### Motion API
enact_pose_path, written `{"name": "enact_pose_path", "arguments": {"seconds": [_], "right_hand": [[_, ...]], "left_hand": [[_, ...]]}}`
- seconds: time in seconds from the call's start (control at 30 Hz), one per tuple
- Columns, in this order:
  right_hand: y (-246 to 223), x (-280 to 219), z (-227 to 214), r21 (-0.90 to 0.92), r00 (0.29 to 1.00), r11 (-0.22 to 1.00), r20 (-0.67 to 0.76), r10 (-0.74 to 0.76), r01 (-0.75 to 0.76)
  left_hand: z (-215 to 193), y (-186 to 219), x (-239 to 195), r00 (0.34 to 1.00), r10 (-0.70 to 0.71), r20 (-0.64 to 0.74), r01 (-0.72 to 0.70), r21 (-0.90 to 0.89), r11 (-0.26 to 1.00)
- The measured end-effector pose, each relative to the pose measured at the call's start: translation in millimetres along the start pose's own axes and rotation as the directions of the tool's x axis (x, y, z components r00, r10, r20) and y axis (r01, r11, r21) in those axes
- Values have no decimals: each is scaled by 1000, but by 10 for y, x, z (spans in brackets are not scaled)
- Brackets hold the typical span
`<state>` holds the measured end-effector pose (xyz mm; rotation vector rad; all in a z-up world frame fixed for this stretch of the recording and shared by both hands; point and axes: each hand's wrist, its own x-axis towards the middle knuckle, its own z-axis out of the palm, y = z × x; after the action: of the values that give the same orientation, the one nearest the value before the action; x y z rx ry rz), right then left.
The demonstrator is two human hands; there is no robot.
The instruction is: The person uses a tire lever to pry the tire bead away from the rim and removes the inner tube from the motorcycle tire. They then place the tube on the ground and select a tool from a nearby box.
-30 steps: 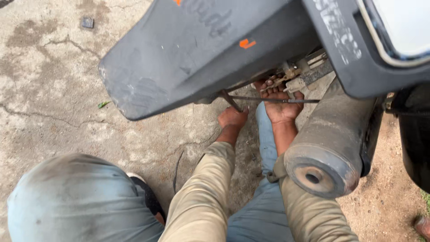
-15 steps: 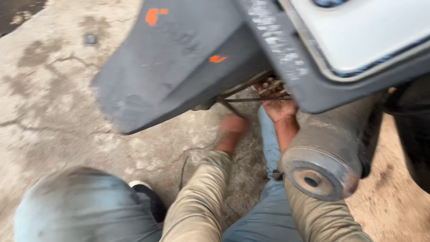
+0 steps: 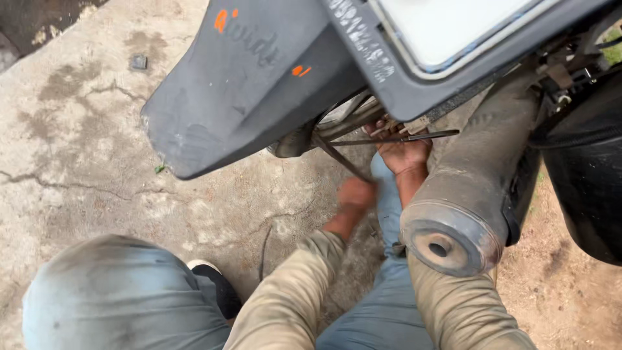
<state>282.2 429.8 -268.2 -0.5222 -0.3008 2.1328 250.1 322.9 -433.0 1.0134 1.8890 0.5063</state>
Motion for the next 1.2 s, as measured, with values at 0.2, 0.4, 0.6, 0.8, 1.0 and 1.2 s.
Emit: {"name": "enact_pose_path", "arguments": {"seconds": [0.2, 0.4, 0.6, 0.8, 1.0, 1.2], "right_hand": [[-78, 21, 35, 10, 983, 1000, -181, -16, 18], [-35, 111, -26, 125, 999, 992, 16, 34, -36], [-27, 65, -202, 97, 1000, 995, -29, 9, -7], [12, 76, -107, 155, 989, 987, -143, -29, 51], [13, -108, 37, 153, 974, 985, -221, -39, 74], [37, -302, 268, 106, 972, 992, -232, -49, 75]], "left_hand": [[-770, -659, 314, 977, 54, -205, -13, 196, 980], [-1866, -1762, 243, 942, -142, -305, 279, 470, 837], [-1584, -813, -1331, 870, -65, 489, -434, 822, 368], [-2490, -119, -2849, 857, -14, 516, -41, 95, 995], [-3377, -16, -3974, 923, 155, 352, -154, -32, 988], [-3576, -111, -4292, 949, 4, 316, 207, -630, 749]]}}
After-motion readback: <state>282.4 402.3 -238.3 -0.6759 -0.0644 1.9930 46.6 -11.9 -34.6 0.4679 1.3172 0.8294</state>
